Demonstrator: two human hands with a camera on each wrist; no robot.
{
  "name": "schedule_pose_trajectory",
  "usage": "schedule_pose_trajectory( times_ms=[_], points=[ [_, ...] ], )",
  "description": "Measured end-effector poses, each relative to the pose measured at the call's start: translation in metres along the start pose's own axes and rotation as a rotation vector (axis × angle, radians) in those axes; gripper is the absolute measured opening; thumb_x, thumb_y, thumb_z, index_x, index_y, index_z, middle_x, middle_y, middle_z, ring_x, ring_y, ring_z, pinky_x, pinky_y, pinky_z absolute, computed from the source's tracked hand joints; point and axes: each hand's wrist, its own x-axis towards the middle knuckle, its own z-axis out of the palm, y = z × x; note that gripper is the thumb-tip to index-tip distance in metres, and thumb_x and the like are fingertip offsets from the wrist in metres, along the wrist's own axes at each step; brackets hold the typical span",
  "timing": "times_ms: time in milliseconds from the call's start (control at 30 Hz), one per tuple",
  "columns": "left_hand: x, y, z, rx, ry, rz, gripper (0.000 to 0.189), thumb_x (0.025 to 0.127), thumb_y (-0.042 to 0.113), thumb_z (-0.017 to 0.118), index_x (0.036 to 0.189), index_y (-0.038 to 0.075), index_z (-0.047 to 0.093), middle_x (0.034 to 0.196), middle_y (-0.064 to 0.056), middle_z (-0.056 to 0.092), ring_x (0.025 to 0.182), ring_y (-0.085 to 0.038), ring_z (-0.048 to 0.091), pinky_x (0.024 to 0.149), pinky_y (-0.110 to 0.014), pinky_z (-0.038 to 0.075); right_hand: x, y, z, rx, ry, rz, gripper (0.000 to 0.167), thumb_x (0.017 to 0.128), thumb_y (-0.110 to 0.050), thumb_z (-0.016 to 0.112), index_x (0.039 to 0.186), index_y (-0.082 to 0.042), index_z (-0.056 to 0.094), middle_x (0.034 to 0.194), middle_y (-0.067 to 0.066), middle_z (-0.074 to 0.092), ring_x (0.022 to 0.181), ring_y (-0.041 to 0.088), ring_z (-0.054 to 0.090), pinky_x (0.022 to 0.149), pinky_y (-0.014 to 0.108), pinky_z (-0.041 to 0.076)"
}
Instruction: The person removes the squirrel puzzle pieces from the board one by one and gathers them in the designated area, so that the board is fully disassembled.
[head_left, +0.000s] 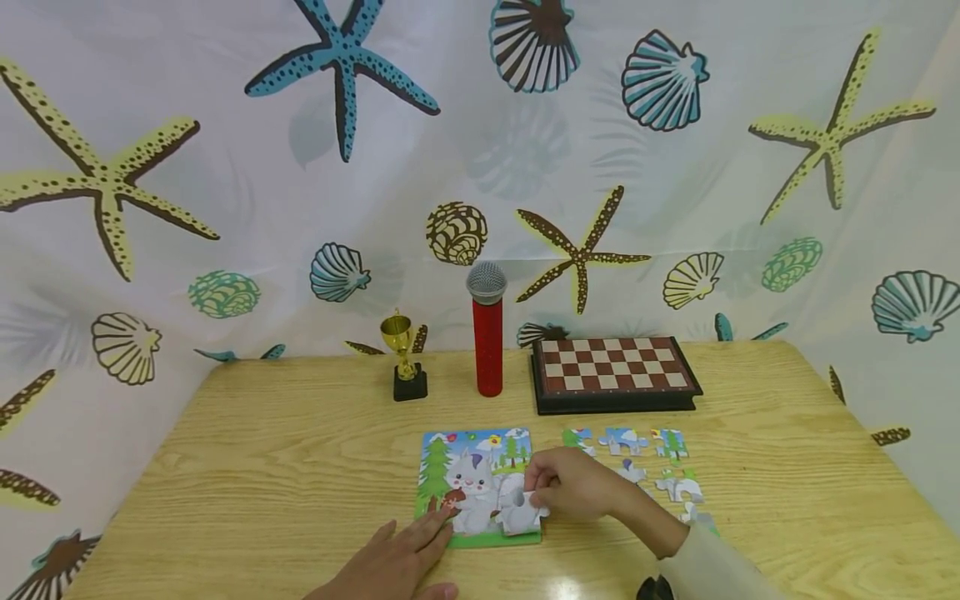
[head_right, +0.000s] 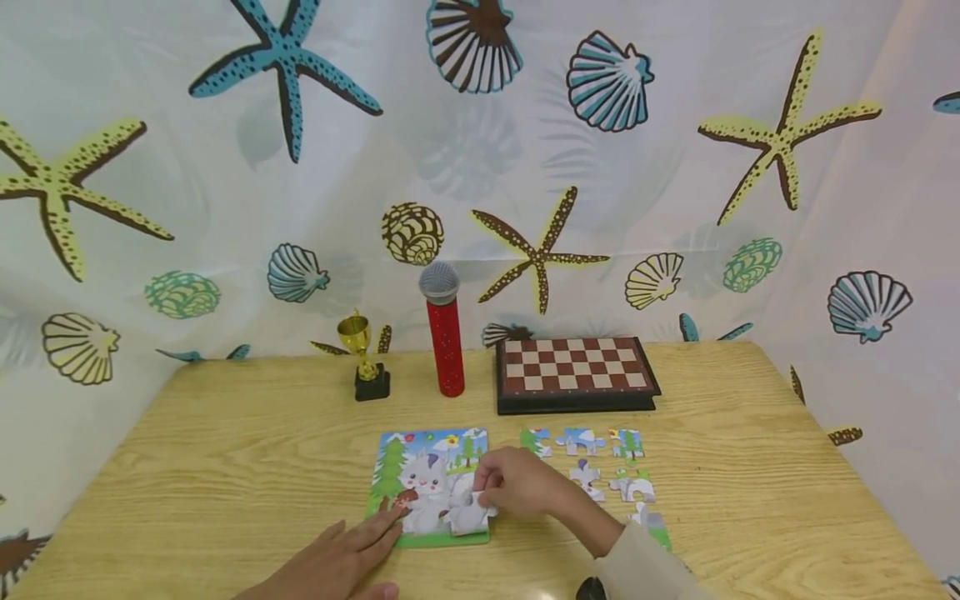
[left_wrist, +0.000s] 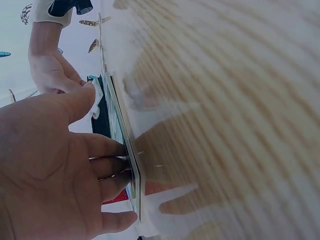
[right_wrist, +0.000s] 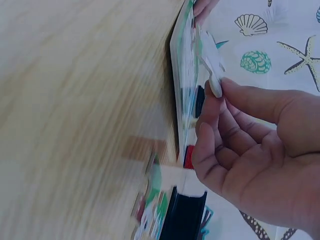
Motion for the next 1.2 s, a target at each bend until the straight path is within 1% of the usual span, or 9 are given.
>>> schedule_pose_trajectory(
  times_ms=[167, 333, 633, 900, 1067, 1133, 1200],
  points=[
    [0.000, 0.000, 0.001, -0.016, -0.005, -0.001, 0.073, 0.095, 0.057, 0.040, 0.143, 0.003, 0.041, 0.154, -0.011, 0.032, 0.139, -0.031, 0.036, 0.101, -0.064, 0.034, -0.015, 0.014, -0.014, -0.004, -0.008, -0.016, 0.005, 0.089, -0.008, 0.065, 0.089, -0.004, 0.063, 0.080, 0.004, 0.064, 0.070, 0.008, 0.054, 0.064, 0.021, 0.046],
    [0.000, 0.001, -0.001, -0.013, -0.004, 0.004, 0.072, 0.095, 0.056, 0.041, 0.142, 0.002, 0.042, 0.154, -0.012, 0.033, 0.139, -0.031, 0.036, 0.100, -0.064, 0.035, -0.029, 0.025, -0.027, -0.006, -0.027, -0.029, 0.006, 0.088, -0.009, 0.066, 0.088, -0.004, 0.063, 0.077, 0.006, 0.065, 0.066, 0.006, 0.054, 0.063, 0.020, 0.047],
    [0.000, 0.004, -0.002, 0.005, -0.017, -0.013, 0.074, 0.094, 0.059, 0.041, 0.142, 0.002, 0.043, 0.155, -0.011, 0.031, 0.139, -0.031, 0.036, 0.101, -0.064, 0.035, -0.052, 0.037, -0.045, -0.009, -0.054, 0.033, 0.005, 0.086, -0.007, 0.067, 0.085, -0.003, 0.063, 0.074, 0.005, 0.064, 0.061, 0.005, 0.050, 0.058, 0.020, 0.044],
    [0.000, 0.003, -0.002, 0.007, -0.021, -0.015, 0.073, 0.094, 0.059, 0.041, 0.142, 0.003, 0.043, 0.154, -0.010, 0.032, 0.139, -0.031, 0.037, 0.101, -0.063, 0.035, -0.072, 0.050, -0.057, 0.001, -0.057, 0.099, 0.006, 0.085, -0.005, 0.068, 0.084, -0.002, 0.062, 0.071, 0.004, 0.063, 0.058, 0.007, 0.049, 0.054, 0.020, 0.042],
    [0.000, 0.003, -0.001, 0.020, 0.012, 0.012, 0.072, 0.094, 0.058, 0.042, 0.140, 0.001, 0.045, 0.153, -0.012, 0.034, 0.137, -0.031, 0.039, 0.098, -0.063, 0.037, -0.080, 0.053, -0.062, 0.006, -0.063, 0.142, 0.005, 0.082, 0.001, 0.066, 0.081, -0.001, 0.062, 0.067, 0.003, 0.061, 0.056, 0.008, 0.047, 0.051, 0.019, 0.039],
    [0.000, 0.003, -0.001, 0.023, 0.023, 0.022, 0.072, 0.094, 0.057, 0.042, 0.139, 0.001, 0.046, 0.153, -0.012, 0.034, 0.137, -0.032, 0.039, 0.097, -0.063, 0.038, -0.082, 0.054, -0.062, -0.001, -0.062, 0.150, 0.006, 0.080, 0.002, 0.067, 0.079, -0.001, 0.062, 0.067, 0.003, 0.061, 0.056, 0.009, 0.048, 0.051, 0.019, 0.039],
    [0.000, 0.003, -0.001, 0.021, 0.020, 0.021, 0.072, 0.094, 0.057, 0.042, 0.139, 0.001, 0.046, 0.153, -0.012, 0.034, 0.137, -0.032, 0.039, 0.097, -0.063, 0.038, -0.083, 0.055, -0.063, -0.019, -0.052, 0.152, 0.007, 0.079, 0.004, 0.069, 0.077, -0.001, 0.063, 0.066, 0.003, 0.061, 0.056, 0.009, 0.049, 0.051, 0.019, 0.041]
  ],
)
